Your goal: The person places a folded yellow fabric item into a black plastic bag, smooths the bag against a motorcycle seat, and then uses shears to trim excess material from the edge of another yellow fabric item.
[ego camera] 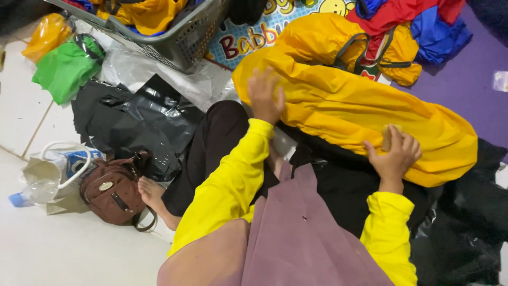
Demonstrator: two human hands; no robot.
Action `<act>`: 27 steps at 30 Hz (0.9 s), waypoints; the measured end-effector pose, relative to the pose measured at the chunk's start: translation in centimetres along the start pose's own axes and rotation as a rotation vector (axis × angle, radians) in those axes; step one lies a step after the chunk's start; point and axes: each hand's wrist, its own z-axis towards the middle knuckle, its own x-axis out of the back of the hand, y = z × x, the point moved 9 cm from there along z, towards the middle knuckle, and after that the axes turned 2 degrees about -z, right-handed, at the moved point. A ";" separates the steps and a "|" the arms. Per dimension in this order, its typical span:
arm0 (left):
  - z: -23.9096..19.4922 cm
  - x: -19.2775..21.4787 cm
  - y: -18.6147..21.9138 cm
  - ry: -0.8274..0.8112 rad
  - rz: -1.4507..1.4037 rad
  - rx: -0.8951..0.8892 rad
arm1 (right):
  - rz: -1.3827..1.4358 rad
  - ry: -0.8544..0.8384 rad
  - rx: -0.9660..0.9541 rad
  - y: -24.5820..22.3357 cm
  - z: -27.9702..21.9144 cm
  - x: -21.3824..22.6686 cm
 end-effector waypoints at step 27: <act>-8.7 -0.6 -23.3 0.772 -0.233 1.230 | 0.030 -0.168 -0.018 2.2 -1.8 -6.5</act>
